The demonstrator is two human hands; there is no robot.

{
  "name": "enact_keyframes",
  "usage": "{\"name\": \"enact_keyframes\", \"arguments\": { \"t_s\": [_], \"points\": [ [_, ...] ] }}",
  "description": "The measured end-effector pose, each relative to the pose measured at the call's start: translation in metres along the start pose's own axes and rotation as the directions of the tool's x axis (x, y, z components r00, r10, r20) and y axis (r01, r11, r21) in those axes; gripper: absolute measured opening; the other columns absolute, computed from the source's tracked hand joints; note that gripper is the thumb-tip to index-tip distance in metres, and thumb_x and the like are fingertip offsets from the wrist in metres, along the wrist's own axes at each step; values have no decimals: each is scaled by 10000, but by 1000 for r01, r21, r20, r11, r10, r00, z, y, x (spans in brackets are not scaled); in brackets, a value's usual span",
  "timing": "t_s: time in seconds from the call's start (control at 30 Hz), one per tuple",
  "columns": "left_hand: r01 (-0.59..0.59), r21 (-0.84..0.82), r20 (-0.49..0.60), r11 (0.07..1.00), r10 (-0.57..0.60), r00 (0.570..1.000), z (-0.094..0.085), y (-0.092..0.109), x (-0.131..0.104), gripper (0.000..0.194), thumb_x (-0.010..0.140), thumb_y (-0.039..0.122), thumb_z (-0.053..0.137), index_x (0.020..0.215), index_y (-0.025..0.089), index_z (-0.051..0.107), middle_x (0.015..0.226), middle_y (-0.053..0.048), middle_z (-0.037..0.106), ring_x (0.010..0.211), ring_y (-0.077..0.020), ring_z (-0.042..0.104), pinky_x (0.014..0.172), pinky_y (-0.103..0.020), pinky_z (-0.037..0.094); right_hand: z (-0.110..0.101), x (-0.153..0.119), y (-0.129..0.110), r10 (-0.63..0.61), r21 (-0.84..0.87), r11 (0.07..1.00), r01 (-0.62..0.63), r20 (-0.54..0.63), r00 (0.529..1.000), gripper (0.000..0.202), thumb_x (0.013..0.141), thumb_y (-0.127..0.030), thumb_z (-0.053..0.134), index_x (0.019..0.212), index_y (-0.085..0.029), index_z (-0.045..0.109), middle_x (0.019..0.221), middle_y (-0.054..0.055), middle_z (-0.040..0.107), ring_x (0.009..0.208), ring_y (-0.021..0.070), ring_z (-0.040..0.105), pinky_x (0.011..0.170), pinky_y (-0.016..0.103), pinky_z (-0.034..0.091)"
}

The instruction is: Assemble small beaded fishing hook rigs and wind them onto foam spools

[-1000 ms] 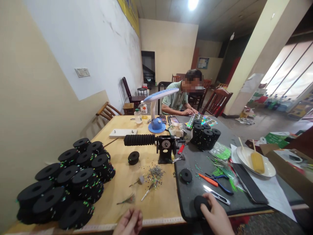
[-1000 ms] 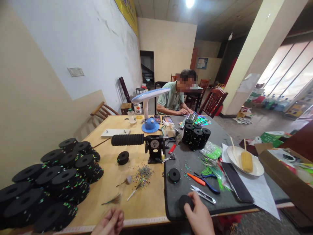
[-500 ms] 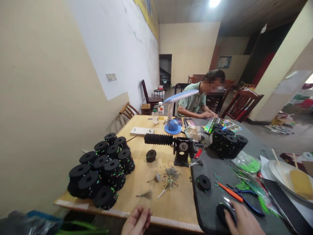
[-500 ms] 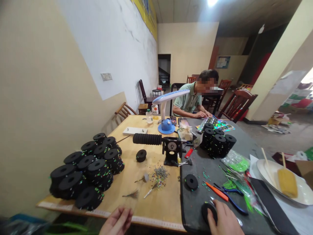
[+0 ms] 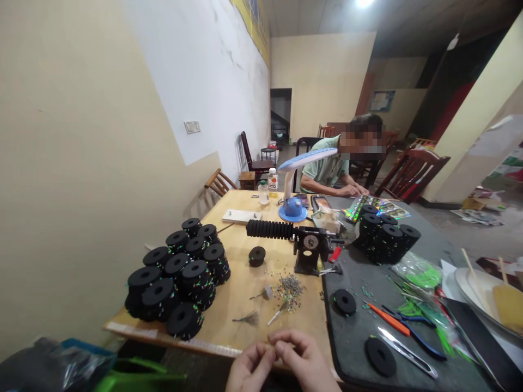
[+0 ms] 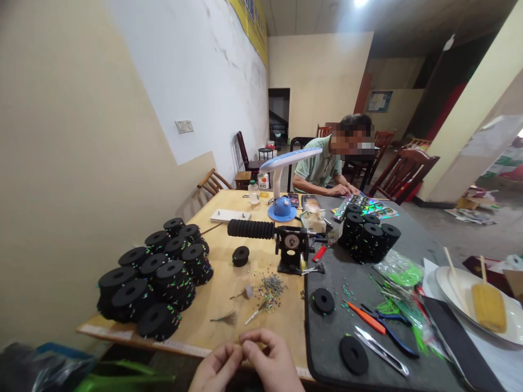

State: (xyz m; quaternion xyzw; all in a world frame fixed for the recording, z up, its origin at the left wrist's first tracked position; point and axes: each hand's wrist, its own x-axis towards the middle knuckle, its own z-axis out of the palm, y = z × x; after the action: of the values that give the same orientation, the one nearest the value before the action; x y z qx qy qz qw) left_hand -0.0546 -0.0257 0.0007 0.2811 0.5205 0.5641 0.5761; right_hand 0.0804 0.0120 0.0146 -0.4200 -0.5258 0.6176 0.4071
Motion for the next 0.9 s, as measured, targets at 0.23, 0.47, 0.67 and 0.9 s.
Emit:
{"name": "enact_keyframes", "arguments": {
  "t_s": [0.23,0.47,0.67,0.9],
  "points": [
    [-17,58,38,998,15,999,0,-13,4,494,595,602,789,558,131,644,511,7,586,539,-129,490,558,-230,365,4,4,8,171,370,906,-207,128,977,369,620,-490,850,759,-171,725,795,24,725,677,158,644,675,275,493],
    [-45,129,63,991,37,997,-2,-3,-2,497,575,612,792,681,133,717,615,-50,692,589,-175,582,599,-259,442,1,1,-2,105,153,981,-116,78,991,427,644,-571,775,689,-175,624,835,48,693,723,189,621,692,298,466],
    [-152,200,25,968,150,988,-2,17,-4,397,623,534,797,671,149,714,629,-48,677,603,-178,592,578,-230,460,0,-8,-11,-50,-414,908,65,47,998,200,808,-368,592,687,-209,602,719,24,665,730,202,581,662,280,426],
    [-110,186,76,976,97,992,-10,16,1,394,681,538,755,635,164,641,568,10,572,563,-151,529,563,-221,428,6,-11,0,115,-330,942,-54,168,979,256,815,-449,503,688,-243,422,575,-27,574,510,145,519,520,235,398]
  ]
}}
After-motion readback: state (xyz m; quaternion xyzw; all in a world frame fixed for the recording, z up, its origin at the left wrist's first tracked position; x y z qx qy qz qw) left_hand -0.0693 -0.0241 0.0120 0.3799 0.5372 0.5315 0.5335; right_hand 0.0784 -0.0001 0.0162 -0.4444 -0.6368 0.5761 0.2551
